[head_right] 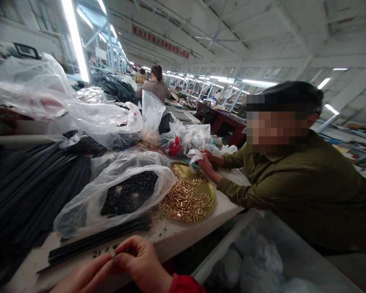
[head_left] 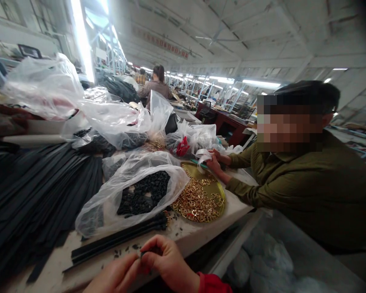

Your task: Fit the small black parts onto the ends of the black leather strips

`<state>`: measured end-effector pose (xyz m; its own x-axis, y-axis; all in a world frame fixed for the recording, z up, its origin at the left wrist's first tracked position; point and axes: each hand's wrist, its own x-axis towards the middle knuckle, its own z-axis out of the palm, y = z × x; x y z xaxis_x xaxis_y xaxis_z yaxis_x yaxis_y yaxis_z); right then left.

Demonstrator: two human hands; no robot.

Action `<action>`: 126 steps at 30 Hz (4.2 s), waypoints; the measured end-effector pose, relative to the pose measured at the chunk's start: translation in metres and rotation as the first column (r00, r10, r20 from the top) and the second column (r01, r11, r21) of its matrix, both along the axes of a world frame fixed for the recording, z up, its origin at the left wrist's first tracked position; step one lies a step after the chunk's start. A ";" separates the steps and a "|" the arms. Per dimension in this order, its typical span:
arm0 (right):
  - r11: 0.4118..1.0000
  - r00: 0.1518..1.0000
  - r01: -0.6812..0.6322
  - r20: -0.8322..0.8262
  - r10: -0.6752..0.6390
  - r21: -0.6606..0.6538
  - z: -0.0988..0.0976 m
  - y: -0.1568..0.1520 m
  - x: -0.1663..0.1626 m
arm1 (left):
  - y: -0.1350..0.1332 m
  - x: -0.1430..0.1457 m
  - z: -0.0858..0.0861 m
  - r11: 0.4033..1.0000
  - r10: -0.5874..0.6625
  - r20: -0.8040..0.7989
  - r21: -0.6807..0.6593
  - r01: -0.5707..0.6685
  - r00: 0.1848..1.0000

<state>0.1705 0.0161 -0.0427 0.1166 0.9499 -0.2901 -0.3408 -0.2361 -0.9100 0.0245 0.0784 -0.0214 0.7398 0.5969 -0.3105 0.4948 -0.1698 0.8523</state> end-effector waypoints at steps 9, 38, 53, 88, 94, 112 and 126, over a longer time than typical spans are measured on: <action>0.997 0.993 -0.068 -0.099 0.064 -0.044 -0.004 -0.002 -0.001 | -0.001 -0.012 0.021 0.973 -0.066 -0.132 -0.230 0.035 0.989; 0.988 0.126 0.154 0.991 -0.050 0.030 -0.022 0.077 0.152 | -0.006 0.005 -0.004 0.891 0.210 -0.047 -0.403 -0.211 0.977; 0.969 0.968 -0.239 0.065 0.242 -0.058 0.009 0.034 0.017 | 0.020 0.005 0.007 0.951 0.308 0.155 -0.030 -0.307 0.939; 0.992 0.943 0.097 -0.311 -0.117 -0.077 -0.006 0.012 -0.029 | 0.000 -0.016 0.011 0.947 0.236 0.053 -0.236 -0.217 0.970; 0.997 0.985 0.047 -0.164 -0.058 -0.067 -0.011 0.003 -0.037 | -0.004 -0.016 0.004 0.918 0.312 0.088 -0.283 -0.277 0.946; 0.995 0.869 -0.070 0.494 0.027 0.069 -0.015 0.002 -0.024 | -0.006 -0.018 0.003 0.916 0.330 0.013 -0.246 -0.317 0.944; 0.986 0.823 -0.162 0.556 0.117 0.033 -0.008 0.007 -0.018 | -0.003 -0.020 0.003 0.956 0.290 -0.010 -0.048 -0.290 0.957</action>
